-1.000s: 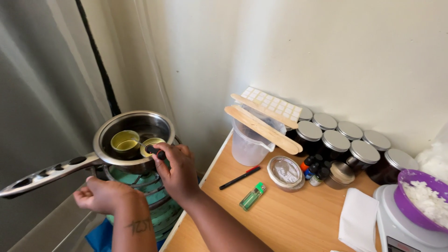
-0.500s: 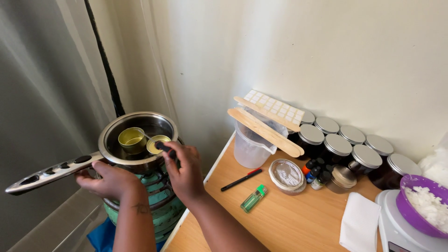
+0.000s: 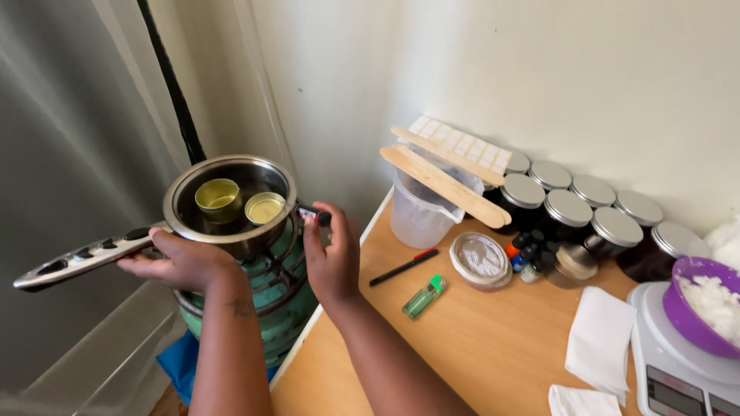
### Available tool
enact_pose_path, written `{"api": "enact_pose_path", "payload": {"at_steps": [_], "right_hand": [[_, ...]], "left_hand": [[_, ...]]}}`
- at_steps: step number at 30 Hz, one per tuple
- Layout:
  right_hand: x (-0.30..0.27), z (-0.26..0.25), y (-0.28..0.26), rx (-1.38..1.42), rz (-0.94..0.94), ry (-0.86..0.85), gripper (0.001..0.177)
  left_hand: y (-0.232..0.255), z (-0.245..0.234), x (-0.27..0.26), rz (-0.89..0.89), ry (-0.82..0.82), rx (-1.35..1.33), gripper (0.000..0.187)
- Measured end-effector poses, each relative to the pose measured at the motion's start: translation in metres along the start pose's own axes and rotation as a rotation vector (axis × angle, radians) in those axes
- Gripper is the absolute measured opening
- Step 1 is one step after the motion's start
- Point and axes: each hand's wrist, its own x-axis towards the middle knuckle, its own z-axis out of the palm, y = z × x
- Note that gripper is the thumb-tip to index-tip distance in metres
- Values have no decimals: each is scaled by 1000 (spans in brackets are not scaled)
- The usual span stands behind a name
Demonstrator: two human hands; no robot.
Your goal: Heating metal tins in a water bath on a portable gas stove and cleaning lids with a cloth for candle making.
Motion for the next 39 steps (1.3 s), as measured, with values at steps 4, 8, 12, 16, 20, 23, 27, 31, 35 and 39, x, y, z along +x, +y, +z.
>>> {"api": "enact_pose_path", "payload": {"at_steps": [4, 8, 12, 16, 20, 23, 27, 31, 35, 39], "right_hand": [[-2, -3, 1, -70, -104, -124, 29], [0, -5, -3, -79, -114, -169, 29], [-1, -4, -1, -76, -154, -149, 27], [-7, -2, -3, -69, -162, -129, 28], [-8, -3, -5, -75, -186, -139, 27], [-4, -3, -1, -65, -247, -134, 27], [-1, -4, -2, -57, -165, -150, 28], [3, -3, -2, -54, -219, -124, 26], [6, -4, -3, -46, -243, -127, 26], [7, -1, -1, -50, -232, -135, 27]], "left_hand": [[4, -3, -1, 28, 16, 45, 77], [5, 1, 3, 3, 43, 44, 78], [-6, 1, 6, 42, 40, 12, 78], [9, 1, 0, 30, 43, 94, 80], [6, 2, 1, 79, 58, 148, 77], [17, 0, -3, 73, 84, 371, 75], [14, -1, 1, 136, 77, 333, 71], [9, 0, 2, 78, 104, 305, 72], [1, -2, 5, 67, 96, 284, 75], [-1, 1, 6, 107, 111, 281, 72]]}}
